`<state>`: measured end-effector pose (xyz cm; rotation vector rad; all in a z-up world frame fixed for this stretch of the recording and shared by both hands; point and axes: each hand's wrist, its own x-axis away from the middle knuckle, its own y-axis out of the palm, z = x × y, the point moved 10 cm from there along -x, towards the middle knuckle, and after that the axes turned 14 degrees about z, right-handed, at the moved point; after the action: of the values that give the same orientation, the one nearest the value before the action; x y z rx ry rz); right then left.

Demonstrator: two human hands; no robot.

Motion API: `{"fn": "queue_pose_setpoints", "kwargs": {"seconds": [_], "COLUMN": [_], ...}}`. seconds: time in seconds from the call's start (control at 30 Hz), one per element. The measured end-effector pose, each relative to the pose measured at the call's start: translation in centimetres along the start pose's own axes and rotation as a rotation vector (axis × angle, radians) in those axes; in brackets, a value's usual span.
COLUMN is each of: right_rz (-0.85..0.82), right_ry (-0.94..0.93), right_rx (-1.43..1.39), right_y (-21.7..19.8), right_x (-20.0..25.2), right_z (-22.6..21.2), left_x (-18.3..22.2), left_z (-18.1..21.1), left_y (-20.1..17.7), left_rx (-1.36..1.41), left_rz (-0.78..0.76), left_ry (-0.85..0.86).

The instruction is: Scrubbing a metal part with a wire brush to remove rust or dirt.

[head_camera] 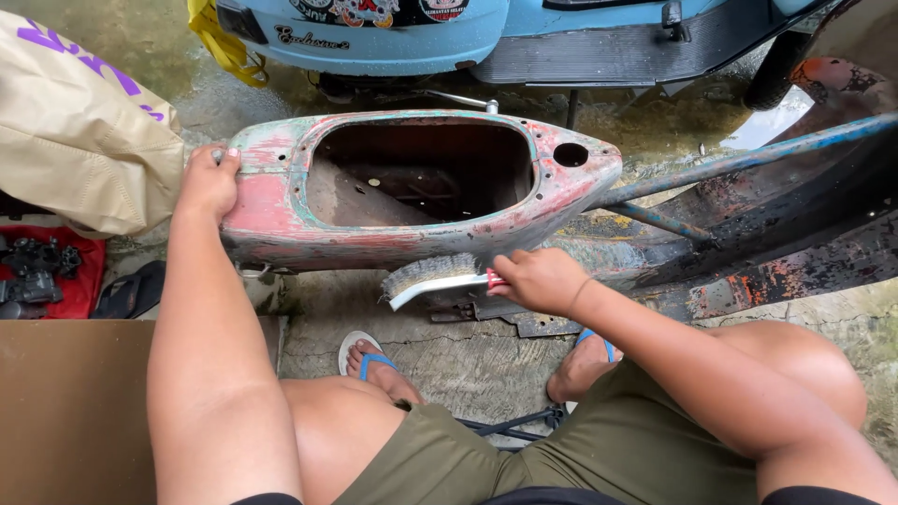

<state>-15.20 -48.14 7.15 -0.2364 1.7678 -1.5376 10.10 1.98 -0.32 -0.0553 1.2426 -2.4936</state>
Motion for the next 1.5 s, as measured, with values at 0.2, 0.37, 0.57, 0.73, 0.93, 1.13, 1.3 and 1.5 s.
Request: {"fn": "queue_pose_setpoints", "kwargs": {"seconds": [0.2, 0.37, 0.57, 0.73, 0.93, 1.13, 1.3, 1.5], "right_rz": [-0.085, -0.187, -0.278, -0.363, -0.124, -0.312, -0.316, -0.432], "right_ry": [0.009, 0.002, 0.038, 0.069, -0.051, 0.053, -0.026, 0.047], "right_rx": [-0.094, -0.056, -0.041, 0.021, 0.165, 0.027, 0.078, 0.045], "right_y": [-0.5, 1.5, 4.5, 5.0, -0.2, 6.2, 6.7, 7.4], "right_x": [1.7, 8.2, 5.4, 6.2, 5.2, 3.6, 4.7, 6.9], "right_z": [2.8, 9.6, 3.1, 3.2, 4.0, 0.7, 0.1, 2.7], "left_x": [-0.1, 1.0, 1.1, 2.0, 1.9, 2.0, 1.6, 2.9], "left_z": [0.6, 2.6, 3.3, 4.7, 4.1, 5.4, 4.1, 6.2], "left_y": [-0.4, -0.7, -0.3, -1.2, -1.3, -1.9, -1.1, -2.4], "left_rx": [-0.012, 0.01, 0.013, 0.052, 0.042, 0.021, 0.021, 0.02], "left_rz": [0.02, -0.01, -0.047, -0.046, -0.042, -0.032, -0.026, -0.055], "left_ry": [0.032, -0.026, -0.01, -0.03, -0.044, -0.008, 0.005, -0.053]}}
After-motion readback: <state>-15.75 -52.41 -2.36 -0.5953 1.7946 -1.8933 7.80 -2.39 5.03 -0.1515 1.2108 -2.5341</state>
